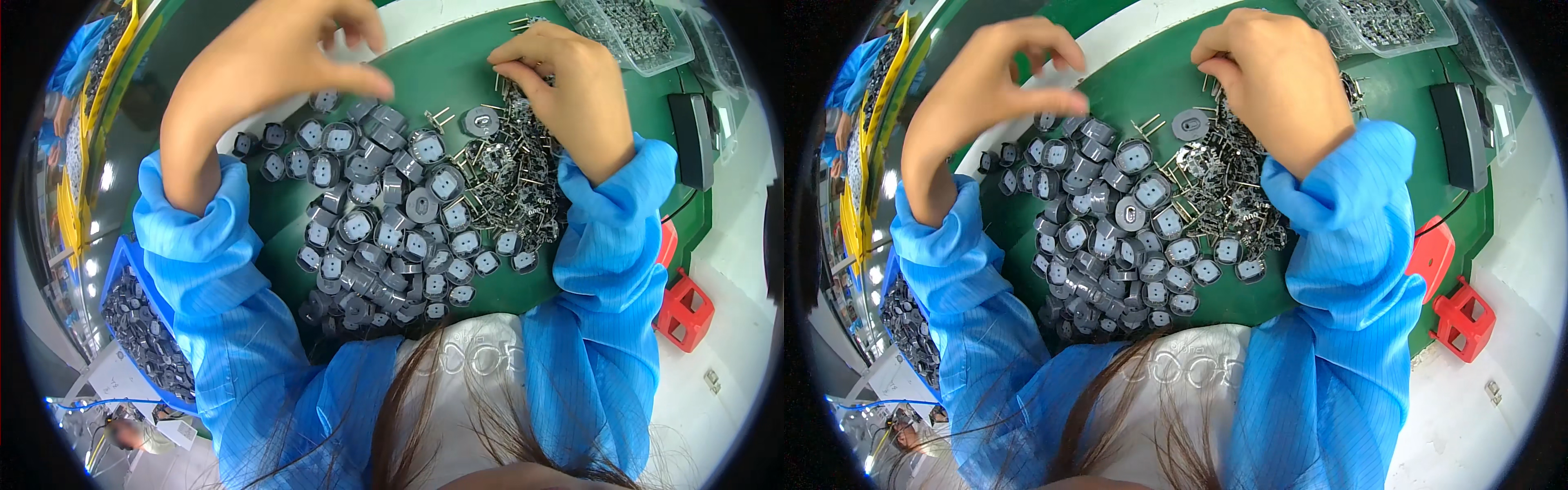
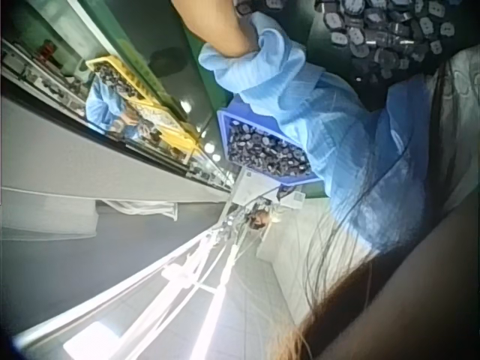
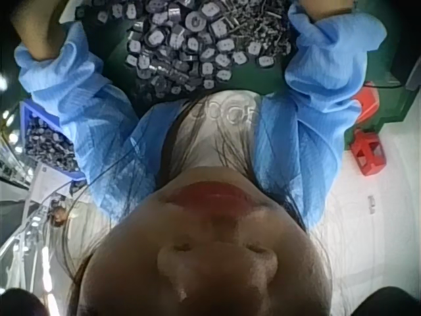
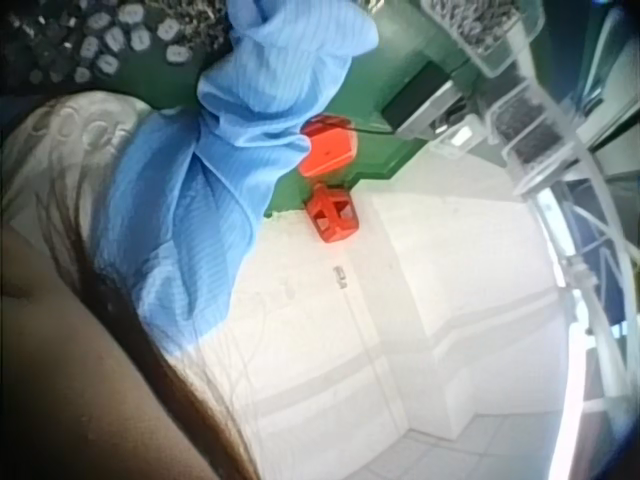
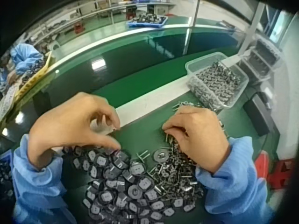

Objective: The person pours small grey plastic components from a yellow tray into a blue bin. They then repeatedly pick up individual grey plastic housings and metal pins from a green work surface, insert the pins into the housings, and place the assembled units back on the table.

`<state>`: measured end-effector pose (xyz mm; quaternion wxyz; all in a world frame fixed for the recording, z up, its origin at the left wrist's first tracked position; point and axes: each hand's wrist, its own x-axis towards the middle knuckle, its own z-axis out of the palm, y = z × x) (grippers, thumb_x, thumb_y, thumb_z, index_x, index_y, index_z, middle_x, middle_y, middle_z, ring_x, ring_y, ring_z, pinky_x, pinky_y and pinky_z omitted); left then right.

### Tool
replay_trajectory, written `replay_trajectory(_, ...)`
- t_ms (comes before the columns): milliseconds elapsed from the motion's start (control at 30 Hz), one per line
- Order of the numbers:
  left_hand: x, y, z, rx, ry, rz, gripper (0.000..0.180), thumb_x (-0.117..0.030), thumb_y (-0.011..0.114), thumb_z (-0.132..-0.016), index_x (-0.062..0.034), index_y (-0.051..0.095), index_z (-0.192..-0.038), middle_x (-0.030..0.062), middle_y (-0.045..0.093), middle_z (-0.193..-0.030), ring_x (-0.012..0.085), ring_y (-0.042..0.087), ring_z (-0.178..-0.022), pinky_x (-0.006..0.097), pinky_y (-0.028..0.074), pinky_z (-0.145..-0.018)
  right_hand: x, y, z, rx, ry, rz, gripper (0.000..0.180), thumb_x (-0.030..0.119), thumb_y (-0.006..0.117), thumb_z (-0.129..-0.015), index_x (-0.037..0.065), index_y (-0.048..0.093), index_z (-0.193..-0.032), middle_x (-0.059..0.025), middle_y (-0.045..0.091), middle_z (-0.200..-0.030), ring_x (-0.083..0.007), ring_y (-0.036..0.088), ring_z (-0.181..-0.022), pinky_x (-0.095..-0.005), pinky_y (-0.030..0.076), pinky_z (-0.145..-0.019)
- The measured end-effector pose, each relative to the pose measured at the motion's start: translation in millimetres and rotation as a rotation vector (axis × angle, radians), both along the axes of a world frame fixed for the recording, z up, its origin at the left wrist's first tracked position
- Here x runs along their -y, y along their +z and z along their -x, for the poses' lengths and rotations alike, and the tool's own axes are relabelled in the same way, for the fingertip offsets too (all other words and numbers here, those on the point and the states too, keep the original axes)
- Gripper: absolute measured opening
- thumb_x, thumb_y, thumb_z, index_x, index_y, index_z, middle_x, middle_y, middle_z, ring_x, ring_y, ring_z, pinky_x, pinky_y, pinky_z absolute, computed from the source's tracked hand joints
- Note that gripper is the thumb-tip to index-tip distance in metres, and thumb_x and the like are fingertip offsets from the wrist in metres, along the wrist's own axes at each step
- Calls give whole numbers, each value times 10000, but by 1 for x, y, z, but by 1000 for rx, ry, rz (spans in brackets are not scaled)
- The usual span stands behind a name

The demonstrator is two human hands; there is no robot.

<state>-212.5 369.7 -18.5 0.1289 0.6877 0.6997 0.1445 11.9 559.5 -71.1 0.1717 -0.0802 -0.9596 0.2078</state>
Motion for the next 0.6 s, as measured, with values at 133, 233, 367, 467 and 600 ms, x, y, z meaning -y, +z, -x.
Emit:
replay_trajectory(133, -3, -28, -5, 223, -101, 110, 406, -71, 914, -688, -51, 724, -1046, 38, 710, -955, 169, 666, -836, 284, 553, -652, 8, 14, -5, 19, -122, 214, 232, 47, 757, -877, 99, 771, -1102, -80, 749, -994, -183, 708, -770, -320, 581, -709)
replay_trajectory(233, -7, -20, 6, 350, -145, 357, 330, 4, 862, -739, -14, 716, -1035, 53, 717, -967, 131, 672, -814, 274, 562, -677, 0, 14, -8, -14, -126, 422, 248, 88, 767, -884, 122, 774, -1130, -73, 749, -1024, -158, 699, -808, -303, 566, -719)
replay_trajectory(367, -10, -12, 9, 567, 16, 365, 252, 85, 694, -835, 28, 700, -1080, 102, 728, -1016, 114, 696, -904, 267, 580, -794, 6, 18, -6, -32, -31, 807, 233, -18, 645, -951, 25, 751, -1155, -118, 666, -1129, -172, 672, -955, -290, 597, -848)
replay_trajectory(467, -16, -13, -3, 771, 81, 168, 231, -68, 732, -889, -4, 694, -1107, 89, 702, -931, 130, 674, -814, 271, 548, -723, 19, 30, -1, 19, 49, 966, 249, -72, 608, -979, -37, 724, -1196, -144, 603, -1178, -182, 659, -992, -291, 621, -926)
replay_trajectory(600, -24, -5, -24, 887, 213, 192, 264, -43, 604, -958, 3, 691, -1202, 5, 660, -831, 56, 590, -731, 196, 470, -656, 21, 22, 0, -102, 96, 1129, 278, -35, 678, -959, -44, 710, -1235, -128, 614, -1143, -173, 667, -967, -279, 621, -894)
